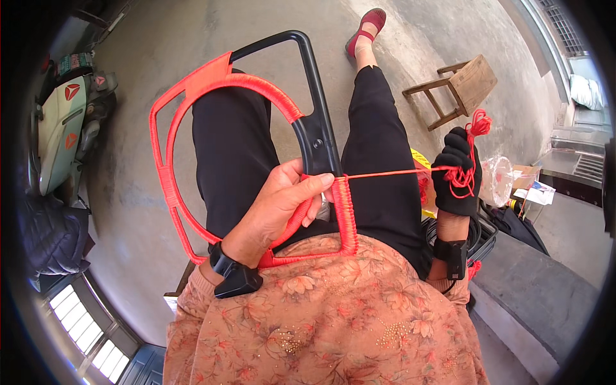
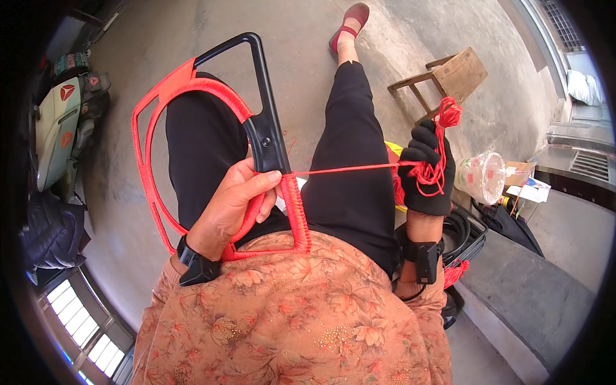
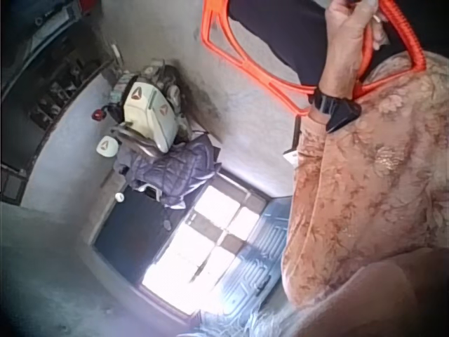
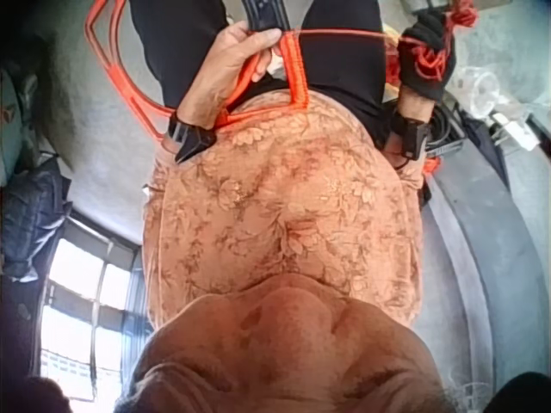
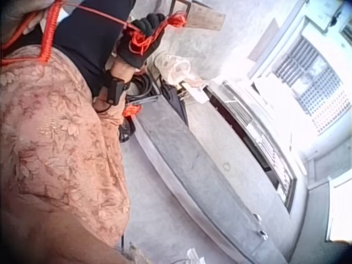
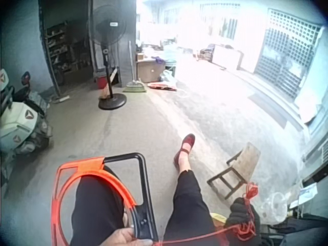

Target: Wrapping red plastic rattan material around a black furniture frame for assembly.

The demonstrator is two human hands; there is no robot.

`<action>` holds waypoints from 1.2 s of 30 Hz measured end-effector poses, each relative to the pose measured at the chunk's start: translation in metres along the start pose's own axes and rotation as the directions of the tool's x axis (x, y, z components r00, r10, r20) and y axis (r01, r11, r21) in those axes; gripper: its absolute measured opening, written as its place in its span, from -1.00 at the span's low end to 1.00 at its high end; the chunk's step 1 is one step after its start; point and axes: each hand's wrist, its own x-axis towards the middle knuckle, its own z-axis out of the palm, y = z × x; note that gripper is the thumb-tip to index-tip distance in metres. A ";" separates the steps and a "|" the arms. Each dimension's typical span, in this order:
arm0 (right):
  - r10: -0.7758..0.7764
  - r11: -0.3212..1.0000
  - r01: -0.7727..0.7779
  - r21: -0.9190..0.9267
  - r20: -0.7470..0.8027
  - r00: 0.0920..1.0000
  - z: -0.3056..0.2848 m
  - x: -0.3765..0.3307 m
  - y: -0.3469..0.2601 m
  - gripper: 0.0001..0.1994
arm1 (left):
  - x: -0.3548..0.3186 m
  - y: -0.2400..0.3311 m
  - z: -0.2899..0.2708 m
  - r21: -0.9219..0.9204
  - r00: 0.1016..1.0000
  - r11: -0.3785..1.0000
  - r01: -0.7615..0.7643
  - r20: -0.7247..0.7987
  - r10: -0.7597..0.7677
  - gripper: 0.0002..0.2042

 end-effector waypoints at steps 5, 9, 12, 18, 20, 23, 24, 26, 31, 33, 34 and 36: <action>0.319 0.177 -0.380 0.908 0.312 0.895 0.038 -0.009 0.059 -0.76 | 0.004 -0.002 -0.001 -0.082 1.000 0.997 0.010 0.026 -0.008 -0.83; 0.210 -0.014 -0.416 0.909 0.410 0.888 0.052 0.013 0.073 -0.72 | 0.006 -0.002 -0.002 -0.002 1.000 1.000 0.009 0.005 -0.009 -0.85; 0.081 -0.209 -0.447 0.870 0.471 0.879 0.055 0.023 0.081 -0.68 | 0.008 -0.001 0.000 0.009 0.999 0.999 0.033 0.002 -0.033 -0.87; -0.188 0.809 0.121 0.576 0.057 0.981 0.007 0.061 -0.089 -0.79 | 0.002 -0.006 -0.004 -0.157 0.996 0.985 -0.067 -0.067 0.057 -0.69; -0.648 0.751 0.601 0.274 0.126 0.751 0.004 0.071 -0.110 -0.76 | 0.004 -0.003 -0.005 -0.244 0.999 0.968 -0.050 -0.003 0.051 -0.73; -0.752 0.658 0.744 0.118 0.150 0.642 0.025 0.070 -0.130 -0.75 | 0.000 -0.004 -0.006 -0.343 0.995 0.938 -0.038 0.071 0.066 -0.76; -0.756 0.653 0.755 0.068 0.131 0.642 0.031 0.068 -0.130 -0.76 | -0.003 -0.006 -0.006 -0.357 0.993 0.933 -0.044 0.083 0.079 -0.76; -0.720 0.693 0.719 0.051 0.096 0.687 0.034 0.068 -0.128 -0.77 | -0.005 -0.007 -0.010 -0.373 0.992 0.926 -0.055 0.085 0.093 -0.76; -0.451 0.885 0.444 0.139 0.018 0.892 0.012 0.055 -0.115 -0.75 | -0.010 -0.001 -0.007 -0.074 0.993 0.991 -0.111 0.035 0.113 -0.65; -0.121 0.905 -0.014 0.425 0.289 0.950 0.004 0.047 -0.111 -0.70 | -0.010 0.001 -0.009 -0.066 0.992 0.992 -0.110 0.051 0.114 -0.64; -0.119 0.906 -0.015 0.423 0.288 0.950 0.006 0.047 -0.112 -0.70 | -0.010 0.002 -0.009 -0.051 0.992 0.993 -0.107 0.065 0.110 -0.62; -0.465 0.765 0.445 0.465 -0.077 0.882 0.016 0.049 -0.113 -0.76 | -0.007 -0.002 -0.004 -0.034 0.989 0.989 -0.142 0.028 0.143 -0.64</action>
